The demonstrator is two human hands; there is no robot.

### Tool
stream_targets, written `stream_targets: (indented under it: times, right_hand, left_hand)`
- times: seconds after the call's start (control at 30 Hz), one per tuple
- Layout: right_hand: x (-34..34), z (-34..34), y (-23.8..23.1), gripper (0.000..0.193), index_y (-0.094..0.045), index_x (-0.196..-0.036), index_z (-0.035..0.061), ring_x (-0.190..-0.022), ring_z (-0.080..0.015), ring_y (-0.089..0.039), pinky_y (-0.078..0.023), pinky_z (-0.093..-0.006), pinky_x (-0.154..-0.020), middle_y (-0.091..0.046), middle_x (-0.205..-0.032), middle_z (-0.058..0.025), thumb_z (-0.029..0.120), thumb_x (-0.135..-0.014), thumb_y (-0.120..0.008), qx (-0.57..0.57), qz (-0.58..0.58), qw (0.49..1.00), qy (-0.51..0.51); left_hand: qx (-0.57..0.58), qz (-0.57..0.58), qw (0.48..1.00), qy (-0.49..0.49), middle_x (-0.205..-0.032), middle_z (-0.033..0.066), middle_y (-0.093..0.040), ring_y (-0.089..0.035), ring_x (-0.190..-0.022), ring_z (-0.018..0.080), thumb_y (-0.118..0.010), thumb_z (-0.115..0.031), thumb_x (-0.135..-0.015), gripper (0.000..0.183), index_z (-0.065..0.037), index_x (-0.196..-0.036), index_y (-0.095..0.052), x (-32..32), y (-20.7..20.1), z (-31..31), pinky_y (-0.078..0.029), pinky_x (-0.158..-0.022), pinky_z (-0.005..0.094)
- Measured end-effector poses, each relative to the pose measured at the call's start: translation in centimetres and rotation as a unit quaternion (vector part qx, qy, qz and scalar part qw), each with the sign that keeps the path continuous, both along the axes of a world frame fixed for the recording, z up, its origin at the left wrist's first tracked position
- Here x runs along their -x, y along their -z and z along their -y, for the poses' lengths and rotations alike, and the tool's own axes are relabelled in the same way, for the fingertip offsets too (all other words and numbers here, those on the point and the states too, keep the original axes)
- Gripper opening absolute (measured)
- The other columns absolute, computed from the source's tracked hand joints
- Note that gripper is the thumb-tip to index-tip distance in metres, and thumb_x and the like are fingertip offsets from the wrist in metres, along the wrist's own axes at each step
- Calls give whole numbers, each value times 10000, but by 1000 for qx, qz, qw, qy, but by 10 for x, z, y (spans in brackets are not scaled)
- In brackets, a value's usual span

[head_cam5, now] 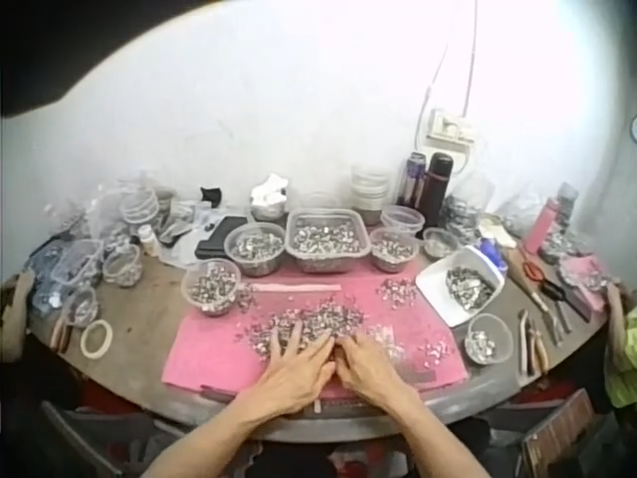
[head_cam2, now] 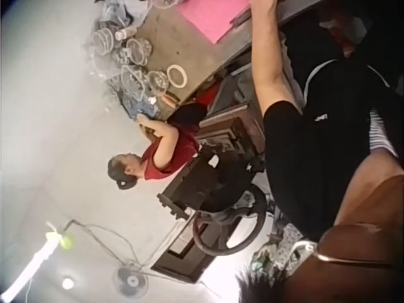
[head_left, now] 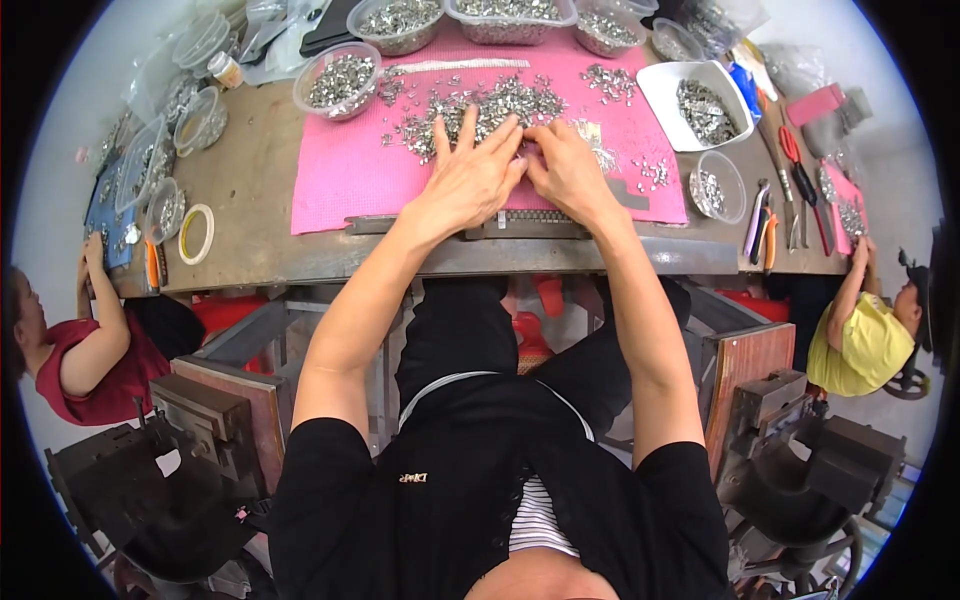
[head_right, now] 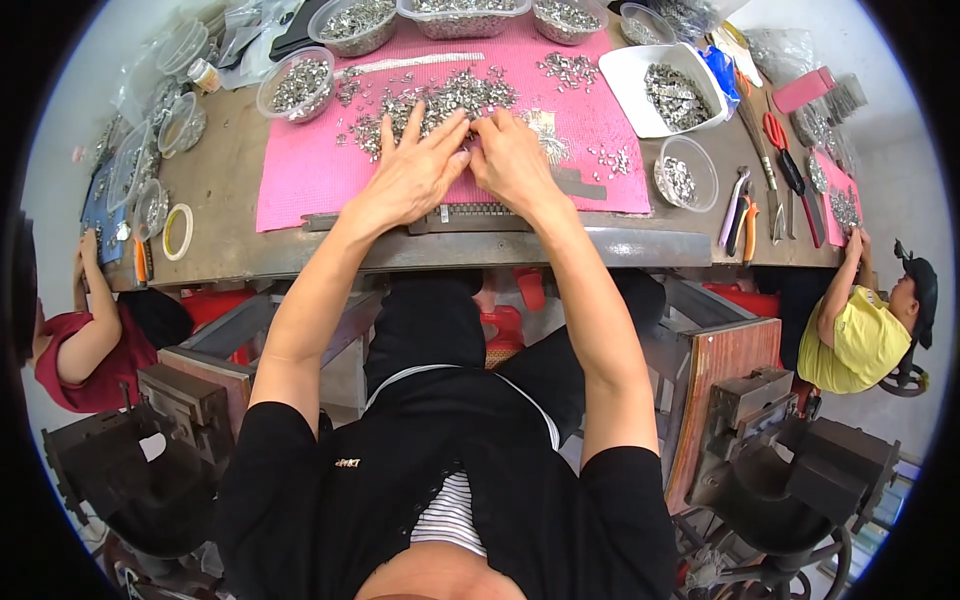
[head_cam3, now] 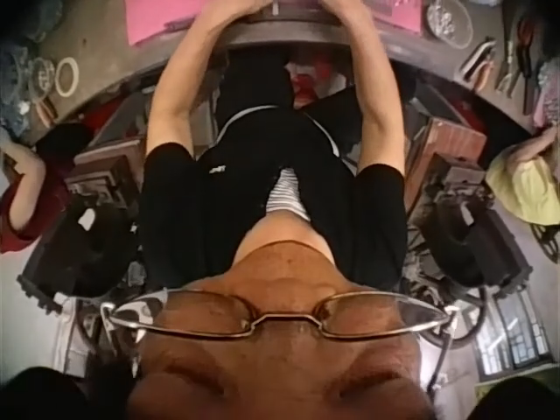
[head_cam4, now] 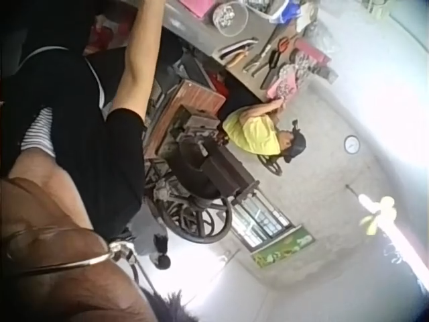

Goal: Placing small metal components into a specialized jig and then using a manual wheel-operated press to finish the assembly.

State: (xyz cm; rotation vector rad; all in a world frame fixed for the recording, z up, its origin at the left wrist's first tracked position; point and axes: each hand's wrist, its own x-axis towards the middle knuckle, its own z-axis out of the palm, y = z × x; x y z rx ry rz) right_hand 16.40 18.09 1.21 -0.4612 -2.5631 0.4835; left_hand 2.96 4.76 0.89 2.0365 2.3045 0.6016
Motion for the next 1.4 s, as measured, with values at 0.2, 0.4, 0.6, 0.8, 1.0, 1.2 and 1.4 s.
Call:
stream_targets:
  times: [0.2, 0.4, 0.6, 0.8, 1.0, 1.2, 1.4]
  right_hand:
    - [-21, 10, -4, 136, -624, -970, -12, -804, -356, -616, -502, -445, -728, -593, -859, -171, 19, -848, -677, 22, -9, 999, -39]
    - [-40, 13, -21, 96, -652, -969, -17, -886, -366, -639, -521, -450, -793, -627, -906, -170, 4, -876, -645, 156, -15, 988, 4]
    - [-37, 15, -9, 126, -674, -1004, 5, -890, -341, -644, -522, -432, -794, -630, -905, -147, 23, -880, -664, 128, -16, 992, -9]
    - [-21, 21, 0, 152, -712, -1023, 31, -783, -300, -657, -518, -404, -693, -638, -877, -135, 46, -872, -711, 66, -55, 996, -27]
    - [-12, 25, 6, 122, -709, -930, 22, -824, -338, -645, -503, -449, -755, -641, -858, -137, 100, -844, -746, 20, -41, 999, 6]
    - [-11, 25, 4, 113, -688, -882, 9, -742, -318, -653, -511, -430, -674, -645, -789, -126, 74, -819, -756, -1, -52, 999, 4]
    - [-6, 28, 11, 103, -684, -886, 33, -778, -303, -652, -480, -432, -731, -647, -808, -107, 102, -832, -737, 6, -45, 999, 28]
  left_hand:
    - [18, 20, 999, 38, -1561, 31, -489, -276, -1494, 469, -471, -284, -1070, 420, -115, -1438, -580, -10, -8, 46, -66, -1148, 761]
    - [-123, 123, 985, -21, -1141, 5, -739, -577, -1219, 272, -694, -202, -944, 205, -155, -1132, -760, 1, -6, 56, -203, -1154, 591]
    - [-171, 78, 981, -42, -864, -2, -648, -568, -938, 220, -762, -211, -864, 108, -140, -942, -738, 3, -4, 31, -320, -987, 465]
    - [-155, 48, 985, -57, -872, 19, -650, -571, -950, 247, -788, -228, -820, 140, -132, -886, -711, -3, 6, 18, -324, -969, 496]
    - [-174, 1, 981, -82, -866, 28, -654, -570, -934, 257, -780, -221, -810, 137, -117, -868, -714, -8, 8, 13, -326, -959, 506]
    - [-168, 26, 982, -80, -858, 26, -648, -574, -917, 255, -759, -203, -822, 97, -128, -868, -718, -5, 8, 13, -325, -959, 516]
    - [-171, 35, 981, -83, -858, 27, -645, -583, -912, 258, -750, -201, -829, 81, -139, -871, -719, -4, 9, 14, -330, -960, 528]
